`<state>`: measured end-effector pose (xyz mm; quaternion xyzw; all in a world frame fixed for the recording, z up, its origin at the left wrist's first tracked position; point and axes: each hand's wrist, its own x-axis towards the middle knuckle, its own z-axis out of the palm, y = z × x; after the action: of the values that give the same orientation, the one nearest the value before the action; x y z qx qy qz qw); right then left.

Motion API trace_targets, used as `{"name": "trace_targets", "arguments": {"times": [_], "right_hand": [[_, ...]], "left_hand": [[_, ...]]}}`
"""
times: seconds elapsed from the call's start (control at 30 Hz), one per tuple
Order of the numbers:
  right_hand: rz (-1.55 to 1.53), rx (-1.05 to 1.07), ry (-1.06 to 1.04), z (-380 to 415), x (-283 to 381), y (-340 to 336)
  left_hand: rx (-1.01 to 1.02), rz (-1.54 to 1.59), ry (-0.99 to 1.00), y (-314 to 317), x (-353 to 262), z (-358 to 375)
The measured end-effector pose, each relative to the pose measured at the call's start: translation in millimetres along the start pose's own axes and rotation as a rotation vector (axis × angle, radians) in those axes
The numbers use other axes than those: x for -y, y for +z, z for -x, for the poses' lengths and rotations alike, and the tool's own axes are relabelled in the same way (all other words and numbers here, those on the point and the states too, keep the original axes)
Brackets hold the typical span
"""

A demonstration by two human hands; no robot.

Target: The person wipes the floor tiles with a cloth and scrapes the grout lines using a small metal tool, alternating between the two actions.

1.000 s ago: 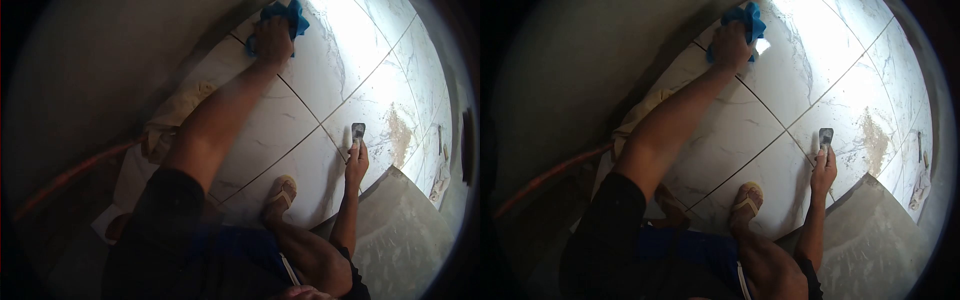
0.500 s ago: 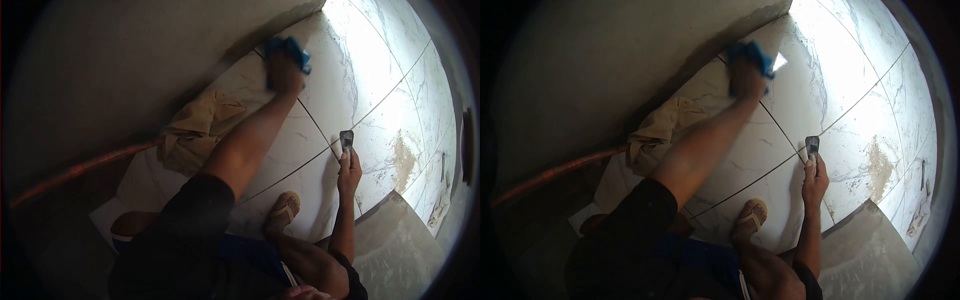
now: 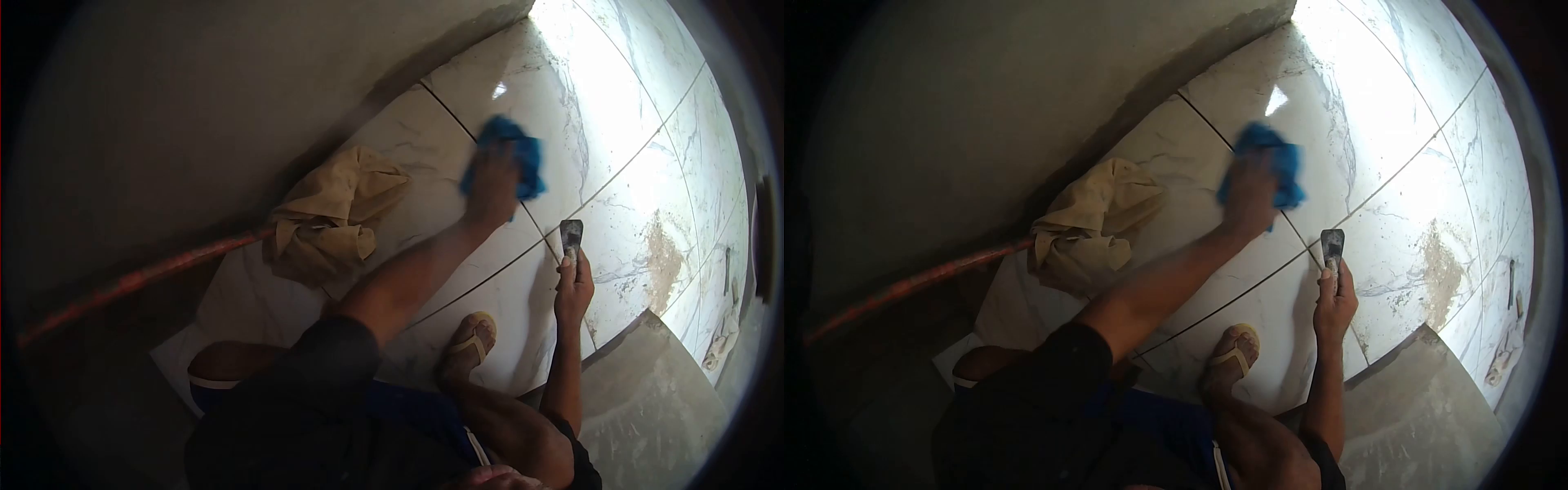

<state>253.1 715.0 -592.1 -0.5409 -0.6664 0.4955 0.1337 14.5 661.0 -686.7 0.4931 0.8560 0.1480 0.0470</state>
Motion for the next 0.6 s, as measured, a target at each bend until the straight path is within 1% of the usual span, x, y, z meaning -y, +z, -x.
{"name": "trace_targets", "arguments": {"times": [0.03,0.07,0.17,0.2,0.23,0.27,0.33,0.4,0.43,0.47,0.5,0.57,0.6], "right_hand": [[-0.005,-0.004,-0.008,-2,6,0],[-0.011,-0.012,-0.017,-4,9,1],[-0.054,-0.084,-0.044,-11,6,-1],[-0.088,-0.093,-0.040,-10,6,-1],[-0.087,-0.099,-0.033,-9,4,-1],[-0.087,-0.112,-0.025,-7,1,-1],[-0.090,-0.118,-0.011,-3,-2,-2],[-0.084,-0.090,-0.005,-1,0,-4],[-0.096,-0.079,-0.032,-1,6,-4],[-0.056,-0.057,-0.013,-3,9,-8],[-0.016,-0.033,0.011,-5,10,-12],[-0.048,-0.067,-0.028,-11,7,-15],[-0.062,-0.079,-0.048,-12,4,-18]], "left_hand": [[-0.108,0.236,0.194,-10,-9,-21],[-0.148,0.303,0.368,-3,-10,-38],[-0.184,0.486,0.164,-21,-14,-56],[-0.202,0.505,-0.049,-27,-3,-47],[-0.551,0.371,-0.152,-17,10,-31],[-0.690,0.128,-0.321,-8,28,-17],[-0.740,-0.124,-0.486,-10,70,1],[-0.656,-0.250,-0.525,-13,101,-13],[-0.588,-0.124,-0.428,-4,103,-40],[-0.512,0.001,-0.332,7,105,-66],[-0.430,0.124,-0.234,17,100,-77],[-0.171,0.386,0.131,-28,56,-103],[-0.220,0.423,0.088,-41,40,-106]]}}
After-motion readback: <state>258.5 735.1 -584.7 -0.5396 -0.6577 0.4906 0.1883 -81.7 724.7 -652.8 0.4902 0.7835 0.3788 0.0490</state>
